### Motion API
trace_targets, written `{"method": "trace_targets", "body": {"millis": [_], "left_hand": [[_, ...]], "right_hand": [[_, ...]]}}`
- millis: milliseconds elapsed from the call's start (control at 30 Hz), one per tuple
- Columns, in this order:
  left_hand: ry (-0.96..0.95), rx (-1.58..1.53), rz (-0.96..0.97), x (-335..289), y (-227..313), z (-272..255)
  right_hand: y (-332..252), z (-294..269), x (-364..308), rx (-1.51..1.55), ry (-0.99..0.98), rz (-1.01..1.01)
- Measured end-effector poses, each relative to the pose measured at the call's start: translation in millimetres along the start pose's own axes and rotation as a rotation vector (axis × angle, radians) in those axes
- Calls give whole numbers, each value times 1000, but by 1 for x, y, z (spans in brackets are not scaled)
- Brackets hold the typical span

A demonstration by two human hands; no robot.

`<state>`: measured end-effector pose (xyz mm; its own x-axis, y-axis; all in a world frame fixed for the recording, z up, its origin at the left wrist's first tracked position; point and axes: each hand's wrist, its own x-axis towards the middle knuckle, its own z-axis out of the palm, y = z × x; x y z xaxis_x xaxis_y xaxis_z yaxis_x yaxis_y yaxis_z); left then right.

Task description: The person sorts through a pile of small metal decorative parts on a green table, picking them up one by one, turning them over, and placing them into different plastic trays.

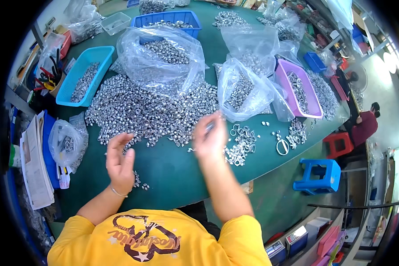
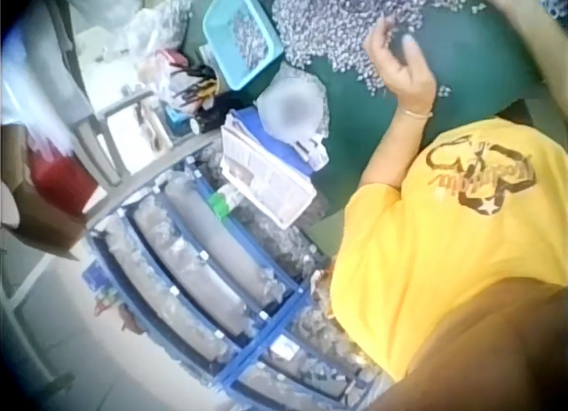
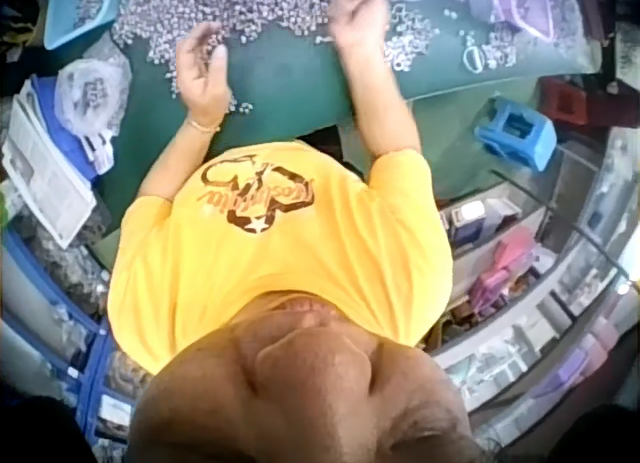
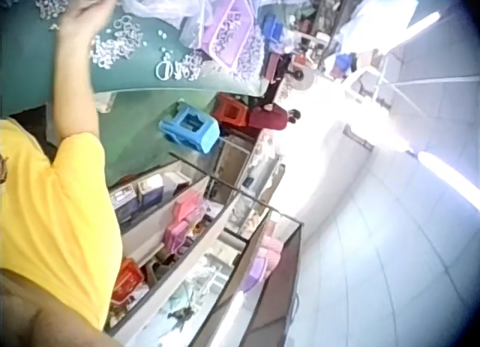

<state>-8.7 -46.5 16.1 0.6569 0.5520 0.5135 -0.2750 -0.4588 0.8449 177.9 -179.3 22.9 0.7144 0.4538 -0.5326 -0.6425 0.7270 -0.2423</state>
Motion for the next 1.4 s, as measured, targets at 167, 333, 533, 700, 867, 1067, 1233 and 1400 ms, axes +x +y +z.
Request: {"method": "trace_targets", "body": {"millis": [167,333,533,700,867,1067,1233,1400], "left_hand": [[82,-106,-107,-5,-2,-15],[18,90,-169,-10,-7,-31],[-344,269,119,0,-19,-7],[-558,418,343,14,-44,65],[-639,583,391,24,-50,82],[-438,-129,-473,16,-35,60],[-267,-354,-840,8,-22,-32],[-357,252,-643,-24,-13,-84]], "right_hand": [[-165,7,107,-789,72,-777],[-112,20,78,-1574,-147,-1545],[-12,-32,-23,-2136,-797,-954],[-5,-58,-31,-2023,-556,-886],[-30,-59,-38,-858,-288,-122],[-5,-60,-23,-2032,-399,-967],[24,-43,-29,-2020,-742,-913],[40,-45,-28,-2074,-979,-938]]}}
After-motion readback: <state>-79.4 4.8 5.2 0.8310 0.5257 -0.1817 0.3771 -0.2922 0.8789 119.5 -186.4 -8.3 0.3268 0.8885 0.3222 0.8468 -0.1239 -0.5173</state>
